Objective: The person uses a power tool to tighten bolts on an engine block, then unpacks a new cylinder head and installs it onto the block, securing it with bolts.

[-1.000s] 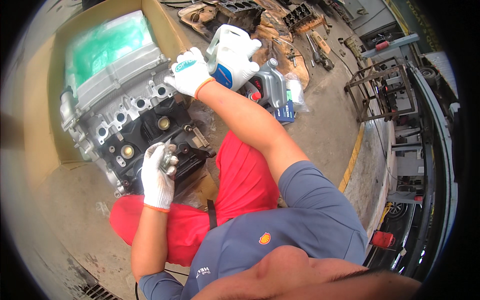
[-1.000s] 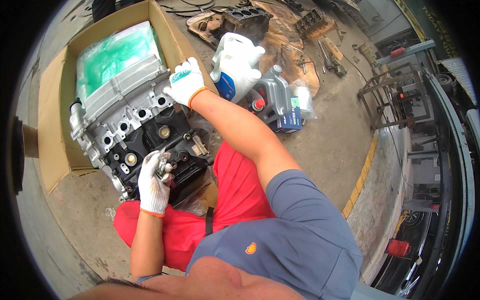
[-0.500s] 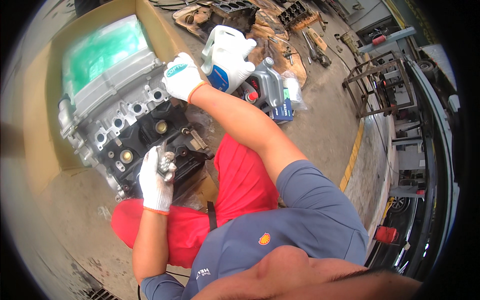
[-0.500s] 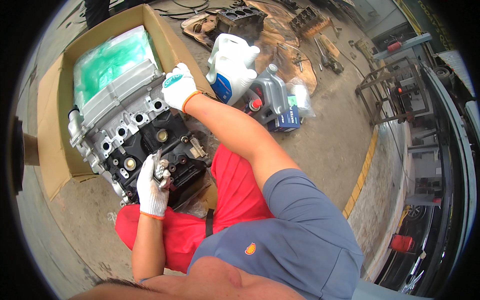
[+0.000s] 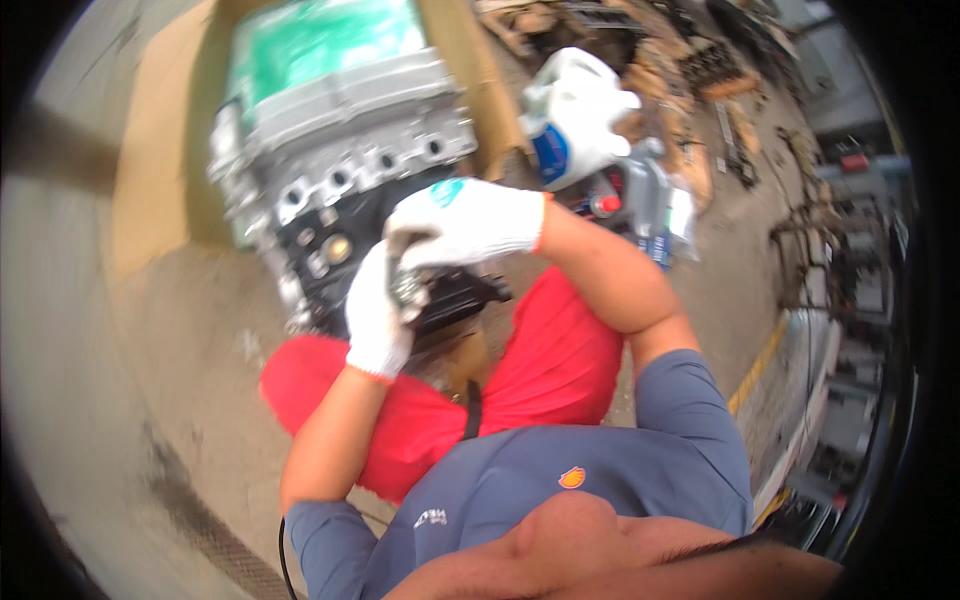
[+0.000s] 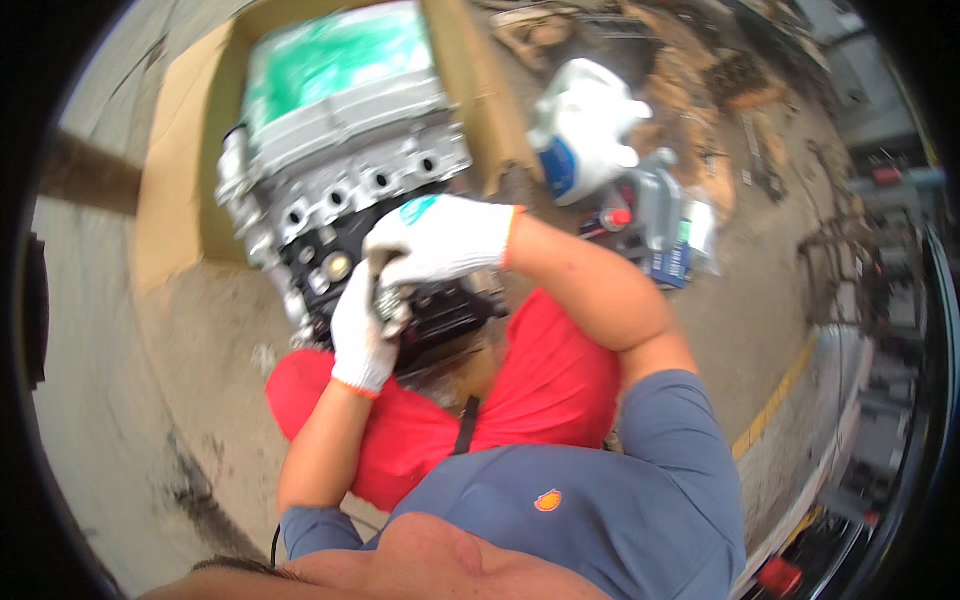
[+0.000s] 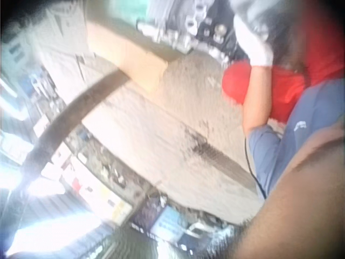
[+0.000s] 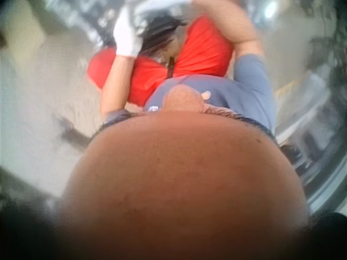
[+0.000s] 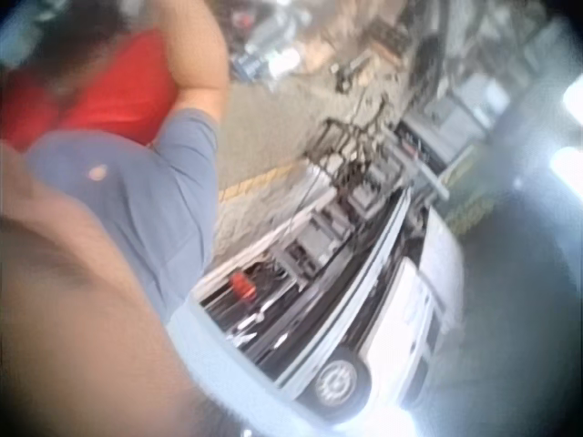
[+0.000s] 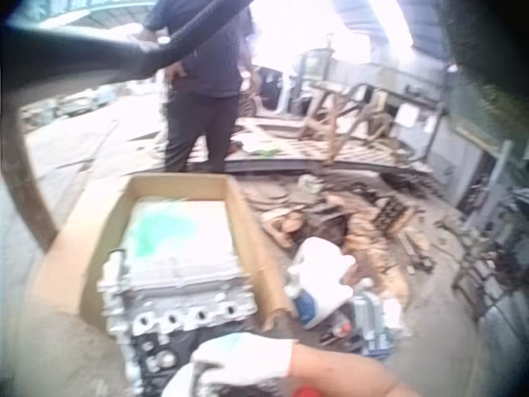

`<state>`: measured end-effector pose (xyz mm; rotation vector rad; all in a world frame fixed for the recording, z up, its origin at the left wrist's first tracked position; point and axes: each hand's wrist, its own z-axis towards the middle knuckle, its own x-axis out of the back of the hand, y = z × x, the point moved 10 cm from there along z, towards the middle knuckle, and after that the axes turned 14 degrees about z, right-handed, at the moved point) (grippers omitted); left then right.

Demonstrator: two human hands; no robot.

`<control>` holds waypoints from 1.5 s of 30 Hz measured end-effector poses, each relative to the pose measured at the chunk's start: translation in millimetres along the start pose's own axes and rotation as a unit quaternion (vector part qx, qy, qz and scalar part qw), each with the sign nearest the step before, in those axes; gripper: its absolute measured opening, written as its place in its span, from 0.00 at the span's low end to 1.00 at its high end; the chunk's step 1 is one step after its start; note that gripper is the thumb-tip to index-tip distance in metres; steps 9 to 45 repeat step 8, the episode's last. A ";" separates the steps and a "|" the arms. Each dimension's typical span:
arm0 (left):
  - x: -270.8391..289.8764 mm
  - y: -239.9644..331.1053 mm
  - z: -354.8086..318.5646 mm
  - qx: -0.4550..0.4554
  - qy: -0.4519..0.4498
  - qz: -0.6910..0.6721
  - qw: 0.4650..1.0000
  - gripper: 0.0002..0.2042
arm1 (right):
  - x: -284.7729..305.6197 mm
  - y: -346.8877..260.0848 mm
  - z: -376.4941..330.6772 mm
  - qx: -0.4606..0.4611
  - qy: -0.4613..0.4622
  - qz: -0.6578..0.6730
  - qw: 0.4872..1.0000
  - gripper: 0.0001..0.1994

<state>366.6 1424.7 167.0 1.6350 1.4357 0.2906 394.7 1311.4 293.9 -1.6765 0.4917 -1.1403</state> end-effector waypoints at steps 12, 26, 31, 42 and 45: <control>-12.4 15.3 -3.7 -0.048 -0.061 -0.033 0.996 0.13 | 7.3 8.9 6.2 -0.140 0.006 0.112 0.984 0.14; -12.4 15.3 -3.7 -0.048 -0.061 -0.033 0.996 0.13 | 7.3 8.9 6.2 -0.140 0.006 0.112 0.984 0.14; -12.4 15.3 -3.7 -0.048 -0.061 -0.033 0.996 0.13 | 7.3 8.9 6.2 -0.140 0.006 0.112 0.984 0.14; -12.4 15.3 -3.7 -0.048 -0.061 -0.033 0.996 0.13 | 7.3 8.9 6.2 -0.140 0.006 0.112 0.984 0.14; -12.4 15.3 -3.7 -0.048 -0.061 -0.033 0.996 0.13 | 7.3 8.9 6.2 -0.140 0.006 0.112 0.984 0.14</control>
